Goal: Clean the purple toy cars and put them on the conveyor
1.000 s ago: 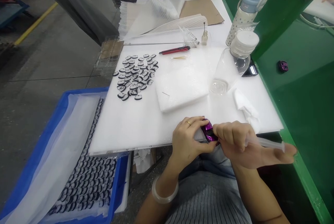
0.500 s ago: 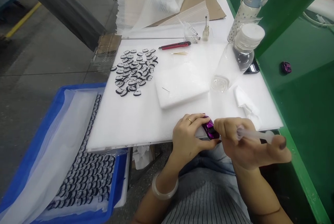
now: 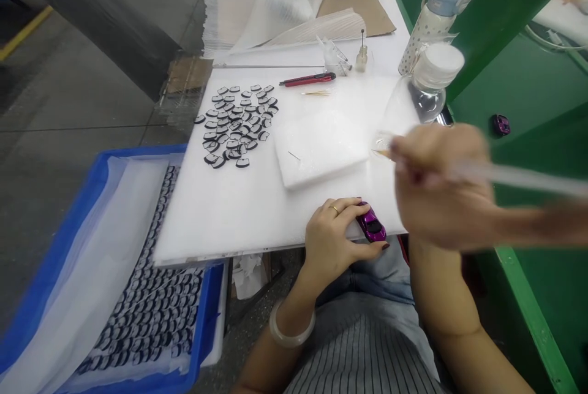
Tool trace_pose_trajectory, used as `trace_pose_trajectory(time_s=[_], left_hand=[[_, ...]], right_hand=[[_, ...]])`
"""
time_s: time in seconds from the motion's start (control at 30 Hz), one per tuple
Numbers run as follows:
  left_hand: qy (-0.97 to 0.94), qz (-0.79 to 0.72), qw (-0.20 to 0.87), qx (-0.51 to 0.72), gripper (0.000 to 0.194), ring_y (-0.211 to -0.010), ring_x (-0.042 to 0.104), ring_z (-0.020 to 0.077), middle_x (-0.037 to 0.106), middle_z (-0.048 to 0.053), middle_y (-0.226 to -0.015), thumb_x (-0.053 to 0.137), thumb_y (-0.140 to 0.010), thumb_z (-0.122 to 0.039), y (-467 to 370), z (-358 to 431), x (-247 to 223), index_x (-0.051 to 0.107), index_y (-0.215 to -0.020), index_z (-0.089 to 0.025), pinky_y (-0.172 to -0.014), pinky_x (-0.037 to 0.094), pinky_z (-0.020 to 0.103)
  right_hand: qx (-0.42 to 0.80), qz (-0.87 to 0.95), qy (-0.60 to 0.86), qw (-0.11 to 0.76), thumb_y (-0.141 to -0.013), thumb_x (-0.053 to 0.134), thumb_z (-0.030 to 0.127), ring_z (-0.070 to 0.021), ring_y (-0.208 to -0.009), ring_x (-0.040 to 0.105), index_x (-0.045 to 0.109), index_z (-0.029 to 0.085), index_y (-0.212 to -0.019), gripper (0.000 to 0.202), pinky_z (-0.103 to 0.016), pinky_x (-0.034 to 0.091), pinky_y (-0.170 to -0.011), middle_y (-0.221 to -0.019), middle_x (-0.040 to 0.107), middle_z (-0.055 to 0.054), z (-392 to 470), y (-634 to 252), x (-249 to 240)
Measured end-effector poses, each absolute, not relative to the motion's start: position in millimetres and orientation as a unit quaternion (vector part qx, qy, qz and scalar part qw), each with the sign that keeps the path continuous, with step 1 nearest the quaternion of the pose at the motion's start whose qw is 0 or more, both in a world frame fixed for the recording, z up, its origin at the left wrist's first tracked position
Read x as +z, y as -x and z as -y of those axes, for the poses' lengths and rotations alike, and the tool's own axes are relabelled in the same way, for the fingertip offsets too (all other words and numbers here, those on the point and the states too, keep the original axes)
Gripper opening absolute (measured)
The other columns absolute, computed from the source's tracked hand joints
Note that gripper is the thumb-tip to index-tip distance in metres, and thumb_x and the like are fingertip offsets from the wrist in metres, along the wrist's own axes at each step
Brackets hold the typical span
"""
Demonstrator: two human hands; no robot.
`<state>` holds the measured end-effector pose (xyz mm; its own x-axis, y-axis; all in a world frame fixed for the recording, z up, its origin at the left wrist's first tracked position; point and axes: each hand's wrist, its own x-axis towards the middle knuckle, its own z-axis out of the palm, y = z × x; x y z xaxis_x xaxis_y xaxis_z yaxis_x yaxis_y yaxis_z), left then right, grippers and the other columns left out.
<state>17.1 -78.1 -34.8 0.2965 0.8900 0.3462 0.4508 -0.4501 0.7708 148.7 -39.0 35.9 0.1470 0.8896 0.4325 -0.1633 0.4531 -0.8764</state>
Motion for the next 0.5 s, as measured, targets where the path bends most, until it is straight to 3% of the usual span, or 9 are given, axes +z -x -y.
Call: trace_pose_trajectory(time_s=[0.1, 0.17, 0.23, 0.3, 0.4, 0.5], left_hand=[[-0.763, -0.440, 0.268, 0.389, 0.045, -0.094, 0.068, 0.0255, 0.075, 0.004, -0.106, 0.089, -0.058, -0.031, -14, 79, -34, 0.069, -0.097, -0.021, -0.081, 0.056, 0.042], [-0.774, -0.437, 0.267, 0.374, 0.046, -0.094, 0.068, 0.0263, 0.074, 0.005, -0.108, 0.089, -0.057, -0.030, -12, 79, -35, 0.069, -0.098, -0.022, -0.080, 0.057, 0.043], [-0.784, -0.434, 0.262, 0.358, 0.050, -0.099, 0.068, 0.0275, 0.072, 0.005, -0.114, 0.088, -0.058, -0.028, -11, 78, -37, 0.068, -0.104, -0.022, -0.083, 0.057, 0.044], [-0.794, -0.433, 0.236, 0.355, 0.053, -0.107, 0.066, 0.0287, 0.069, 0.007, -0.125, 0.084, -0.065, -0.023, -14, 78, -39, 0.066, -0.115, -0.023, -0.088, 0.057, 0.044], [-0.801, -0.427, 0.180, 0.379, 0.055, -0.124, 0.058, 0.0307, 0.057, 0.012, -0.141, 0.071, -0.079, -0.018, -17, 81, -39, 0.057, -0.132, -0.023, -0.097, 0.055, 0.046], [-0.780, -0.382, 0.204, 0.451, 0.046, -0.121, 0.060, 0.0259, 0.061, 0.012, -0.134, 0.065, -0.086, -0.018, -3, 93, -37, 0.058, -0.130, -0.023, -0.099, 0.054, 0.041]], right_hand=[[0.409, 0.585, 0.391, 0.581, -0.093, 0.052, 0.057, -0.0251, -0.101, 0.063, 0.067, 0.025, -0.088, 0.036, -0.046, 0.049, -0.096, -0.099, 0.068, -0.004, 28, -140, 35], [0.333, 0.597, 0.421, 0.596, -0.093, 0.053, 0.053, -0.0251, -0.112, 0.061, 0.067, 0.025, -0.107, 0.034, -0.045, 0.048, -0.101, -0.113, 0.067, -0.004, 36, -146, 31], [0.203, 0.568, 0.455, 0.655, -0.094, 0.053, 0.049, -0.0239, -0.104, 0.064, 0.067, 0.024, -0.106, 0.031, -0.043, 0.051, -0.094, -0.106, 0.069, -0.005, 46, -165, 24], [0.101, 0.520, 0.533, 0.660, -0.093, 0.052, 0.043, -0.0215, -0.084, 0.065, 0.067, 0.022, -0.090, 0.025, -0.038, 0.053, -0.080, -0.085, 0.068, -0.003, 50, -194, 16], [0.034, 0.498, 0.707, 0.502, -0.088, 0.055, 0.040, -0.0205, -0.071, 0.062, 0.066, 0.020, -0.079, 0.025, -0.035, 0.049, -0.070, -0.076, 0.067, -0.004, 42, -235, 4], [-0.009, 0.537, 0.784, 0.311, -0.080, 0.055, 0.046, -0.0231, -0.070, 0.061, 0.067, 0.020, -0.076, 0.029, -0.036, 0.044, -0.069, -0.080, 0.069, -0.006, 34, -258, -6]])
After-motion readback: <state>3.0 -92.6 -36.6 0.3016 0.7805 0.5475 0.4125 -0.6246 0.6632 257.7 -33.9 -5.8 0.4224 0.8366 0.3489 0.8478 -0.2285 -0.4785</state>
